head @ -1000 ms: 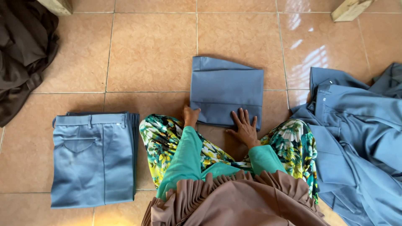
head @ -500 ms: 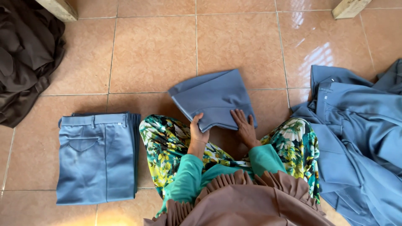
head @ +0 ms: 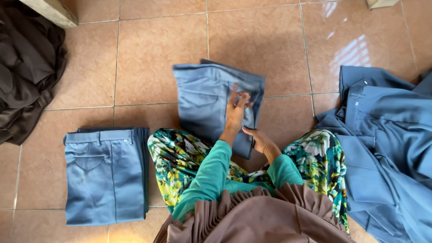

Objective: The person folds multiple pairs of gray trousers on a tiled floor. They smooth each pair, fold the legs inward, then fold the garment in half and place it on a growing stack to the left.

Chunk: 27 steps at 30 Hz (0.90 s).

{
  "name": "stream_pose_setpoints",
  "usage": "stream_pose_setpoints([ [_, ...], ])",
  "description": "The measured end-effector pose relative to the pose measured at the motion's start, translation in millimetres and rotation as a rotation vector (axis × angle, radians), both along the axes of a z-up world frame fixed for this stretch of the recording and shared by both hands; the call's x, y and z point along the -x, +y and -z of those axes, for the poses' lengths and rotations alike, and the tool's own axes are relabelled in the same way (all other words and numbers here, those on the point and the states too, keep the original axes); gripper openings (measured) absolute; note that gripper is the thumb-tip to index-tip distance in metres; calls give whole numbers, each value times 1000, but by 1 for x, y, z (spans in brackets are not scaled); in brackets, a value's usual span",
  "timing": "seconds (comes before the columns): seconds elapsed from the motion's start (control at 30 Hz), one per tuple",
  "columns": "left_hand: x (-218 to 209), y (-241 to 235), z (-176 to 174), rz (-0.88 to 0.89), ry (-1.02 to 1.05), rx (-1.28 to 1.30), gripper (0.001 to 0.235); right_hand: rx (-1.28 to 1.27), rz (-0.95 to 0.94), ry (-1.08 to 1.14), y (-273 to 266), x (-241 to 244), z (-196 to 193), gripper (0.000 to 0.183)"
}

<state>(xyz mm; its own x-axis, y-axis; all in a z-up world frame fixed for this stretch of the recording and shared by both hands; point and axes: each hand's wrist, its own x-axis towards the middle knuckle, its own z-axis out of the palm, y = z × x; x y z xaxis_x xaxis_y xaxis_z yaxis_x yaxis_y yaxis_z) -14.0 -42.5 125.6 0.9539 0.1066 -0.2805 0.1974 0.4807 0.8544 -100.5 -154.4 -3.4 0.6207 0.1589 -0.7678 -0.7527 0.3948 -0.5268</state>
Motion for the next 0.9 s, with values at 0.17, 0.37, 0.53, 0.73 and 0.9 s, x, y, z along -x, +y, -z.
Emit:
stream_pose_setpoints([
  [0.17,71,27,28,724,351,-644,52,26,-4,67,-12,-18,-11,94],
  [0.37,133,43,64,582,709,54,97,66,3,31,-24,-34,-48,95],
  [0.53,85,75,90,44,552,537,102,139,13,-6,-59,-54,-58,98],
  [0.73,66,114,53,-482,473,310,75,285,33,-63,-86,-63,-47,85],
  [0.9,86,137,88,-402,274,-607,50,784,-171,-233,-94,-40,-51,85],
])
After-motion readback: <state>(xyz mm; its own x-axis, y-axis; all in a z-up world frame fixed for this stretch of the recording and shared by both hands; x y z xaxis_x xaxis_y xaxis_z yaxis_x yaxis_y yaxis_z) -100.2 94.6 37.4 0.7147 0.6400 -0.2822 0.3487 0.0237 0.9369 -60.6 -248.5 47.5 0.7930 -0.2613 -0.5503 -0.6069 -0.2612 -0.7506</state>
